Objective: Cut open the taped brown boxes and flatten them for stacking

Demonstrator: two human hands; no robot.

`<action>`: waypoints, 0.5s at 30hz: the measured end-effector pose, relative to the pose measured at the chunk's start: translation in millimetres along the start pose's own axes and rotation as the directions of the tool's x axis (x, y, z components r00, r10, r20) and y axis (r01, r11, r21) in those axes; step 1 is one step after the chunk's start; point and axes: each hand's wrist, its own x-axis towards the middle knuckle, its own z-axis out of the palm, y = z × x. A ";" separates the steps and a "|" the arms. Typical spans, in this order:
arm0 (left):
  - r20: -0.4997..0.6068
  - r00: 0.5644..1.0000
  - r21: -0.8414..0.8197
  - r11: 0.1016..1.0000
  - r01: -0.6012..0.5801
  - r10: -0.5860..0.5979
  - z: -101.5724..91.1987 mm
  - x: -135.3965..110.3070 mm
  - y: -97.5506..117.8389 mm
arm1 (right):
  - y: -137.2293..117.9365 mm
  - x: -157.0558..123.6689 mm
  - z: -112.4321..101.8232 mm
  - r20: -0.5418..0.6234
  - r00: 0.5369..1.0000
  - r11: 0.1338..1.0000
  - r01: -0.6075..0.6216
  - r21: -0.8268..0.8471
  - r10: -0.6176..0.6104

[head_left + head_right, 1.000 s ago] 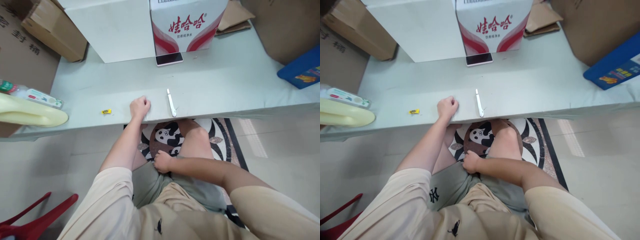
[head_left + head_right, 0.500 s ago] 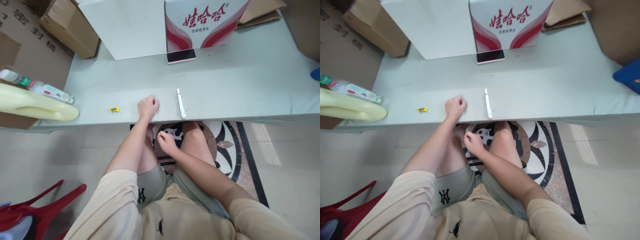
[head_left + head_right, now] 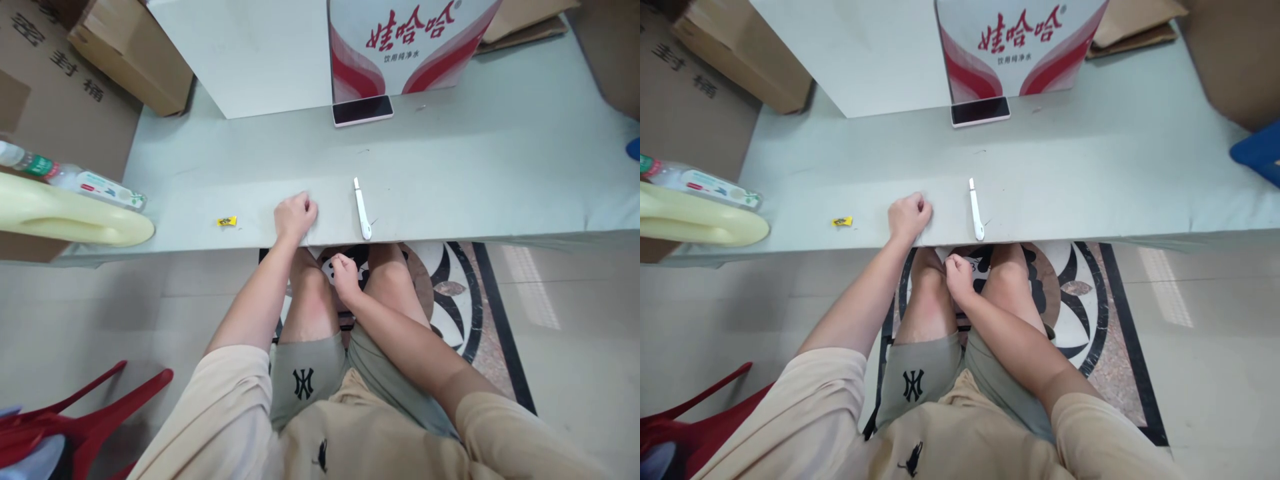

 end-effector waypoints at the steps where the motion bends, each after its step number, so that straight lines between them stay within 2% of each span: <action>1: 0.002 1.000 -0.003 1.000 0.000 0.000 0.0 0.1 -0.1 | -0.1 -0.1 1.7 0.002 1.000 1.000 -0.002 0.004 0.002; 9: -0.009 1.000 0.019 1.000 -0.008 0.008 1.8 -0.1 -2.5 | 3.7 2.9 25.9 0.083 0.996 0.998 -0.034 -0.049 0.038; 15: -0.019 1.000 0.018 1.000 -0.006 0.007 2.2 -0.2 -3.2 | 10.0 10.0 15.6 0.143 0.984 0.989 -0.088 -0.120 0.104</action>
